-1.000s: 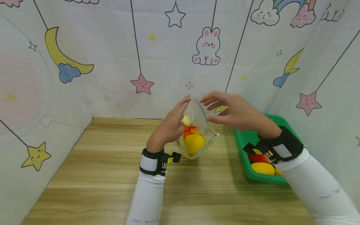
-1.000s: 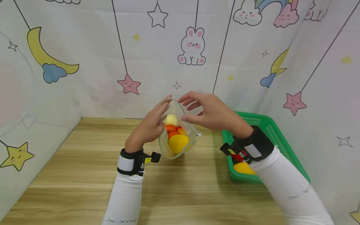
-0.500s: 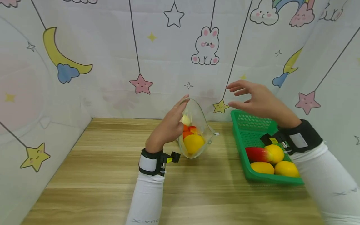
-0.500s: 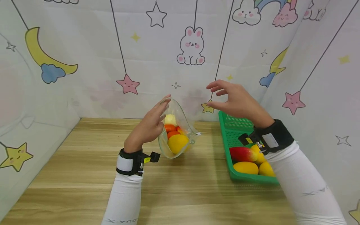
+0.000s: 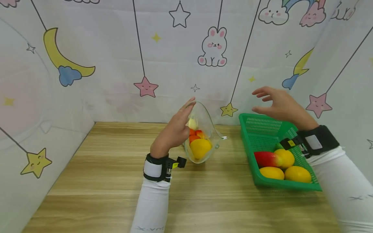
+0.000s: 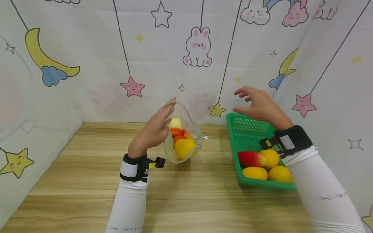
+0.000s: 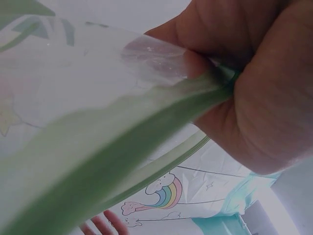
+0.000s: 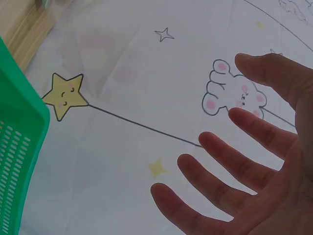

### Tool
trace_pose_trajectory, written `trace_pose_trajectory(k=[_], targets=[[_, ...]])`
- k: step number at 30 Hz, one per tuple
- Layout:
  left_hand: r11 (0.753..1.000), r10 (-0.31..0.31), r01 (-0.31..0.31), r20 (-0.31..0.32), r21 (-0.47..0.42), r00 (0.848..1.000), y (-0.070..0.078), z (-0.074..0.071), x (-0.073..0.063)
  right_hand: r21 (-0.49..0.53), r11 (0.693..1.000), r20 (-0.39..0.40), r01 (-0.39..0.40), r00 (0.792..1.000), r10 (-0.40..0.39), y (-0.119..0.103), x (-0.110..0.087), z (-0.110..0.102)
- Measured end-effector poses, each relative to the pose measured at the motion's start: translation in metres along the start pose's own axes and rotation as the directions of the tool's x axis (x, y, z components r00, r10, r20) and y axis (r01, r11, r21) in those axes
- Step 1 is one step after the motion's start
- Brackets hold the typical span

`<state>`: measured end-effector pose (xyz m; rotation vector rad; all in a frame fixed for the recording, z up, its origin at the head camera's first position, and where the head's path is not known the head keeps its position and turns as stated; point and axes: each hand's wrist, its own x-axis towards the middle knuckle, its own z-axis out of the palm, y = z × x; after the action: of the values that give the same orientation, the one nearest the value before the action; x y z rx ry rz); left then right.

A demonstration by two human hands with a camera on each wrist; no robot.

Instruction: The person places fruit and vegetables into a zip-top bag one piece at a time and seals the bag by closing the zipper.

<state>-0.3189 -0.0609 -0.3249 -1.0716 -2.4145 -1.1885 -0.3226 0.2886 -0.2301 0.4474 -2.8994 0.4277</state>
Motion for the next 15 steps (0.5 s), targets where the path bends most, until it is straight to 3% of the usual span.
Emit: trace_pose_trajectory(k=[15], targets=[[1.0, -0.006, 0.006, 0.006, 0.013, 1.0, -0.002, 0.0, 0.0, -0.061, 0.997, 0.093, -0.036, 0.995, 0.042, 0.061, -0.006, 0.023]])
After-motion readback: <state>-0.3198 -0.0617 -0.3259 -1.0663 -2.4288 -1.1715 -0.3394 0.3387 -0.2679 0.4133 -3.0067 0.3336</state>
